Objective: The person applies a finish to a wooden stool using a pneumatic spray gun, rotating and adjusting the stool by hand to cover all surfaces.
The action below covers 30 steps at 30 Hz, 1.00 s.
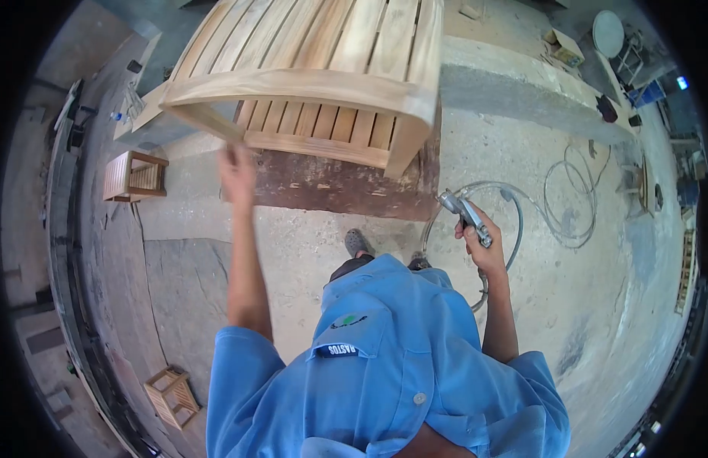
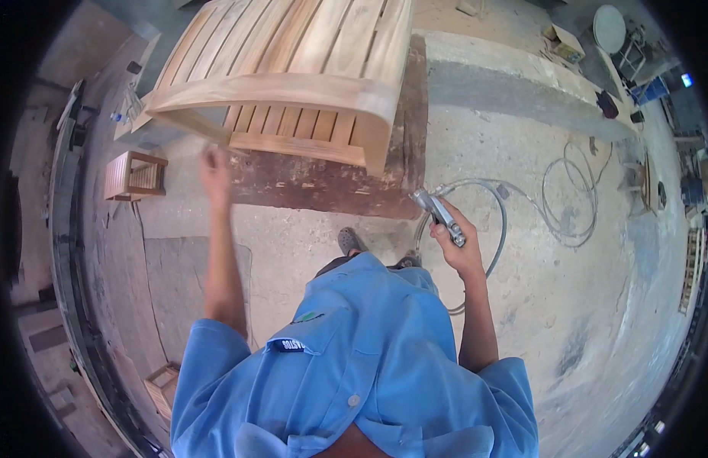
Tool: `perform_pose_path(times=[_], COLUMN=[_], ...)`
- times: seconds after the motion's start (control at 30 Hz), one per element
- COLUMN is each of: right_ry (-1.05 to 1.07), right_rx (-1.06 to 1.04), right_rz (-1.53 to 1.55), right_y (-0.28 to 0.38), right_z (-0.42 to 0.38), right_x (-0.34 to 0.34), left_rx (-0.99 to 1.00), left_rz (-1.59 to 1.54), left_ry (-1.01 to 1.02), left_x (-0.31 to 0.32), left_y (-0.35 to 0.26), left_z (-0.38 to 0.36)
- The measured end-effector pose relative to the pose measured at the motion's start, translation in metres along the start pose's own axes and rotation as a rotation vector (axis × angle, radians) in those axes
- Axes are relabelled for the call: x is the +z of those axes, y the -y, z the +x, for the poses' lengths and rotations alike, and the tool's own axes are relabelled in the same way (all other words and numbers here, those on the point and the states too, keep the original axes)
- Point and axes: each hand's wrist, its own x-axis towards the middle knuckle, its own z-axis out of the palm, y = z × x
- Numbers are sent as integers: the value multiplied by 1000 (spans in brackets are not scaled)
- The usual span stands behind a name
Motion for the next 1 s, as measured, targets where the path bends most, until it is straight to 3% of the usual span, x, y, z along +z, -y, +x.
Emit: perform_pose_path(times=[0.03, 0.07, 0.13, 0.23, 0.37, 0.5, 0.73, 0.9, 1.0], right_ry=[14, 29, 66, 129, 167, 249, 360, 413, 442], right_rx=[-2, -3, -7, -38, -115, -116, -260, -466, -623], right_rz=[7, 12, 11, -17, -32, 30, 94, 57, 33], right_y=[-1, -1, -1, 5, 11, 22, 47, 92, 122], right_z=[0, 1, 3, 1, -6, -8, -3, 1, 6], right_x=[-5, -10, -20, -45, -69, -80, -76, -61, -49], left_rx=[96, 144, 51, -32, -77, -304, -351, -387, -704], left_rz=[144, 32, -247, -363, -210, -338, -318, -238, -192], left_ry=[52, 109, 262, 289, 138, 127, 114, 174, 288], left_x=[22, 48, 85, 120, 112, 93, 78, 90, 83], left_y=[37, 26, -14, -54, -53, -54, -48, 29, 71], left_z=[-16, -50, -101, -141, -142, -138, -139, -200, -274])
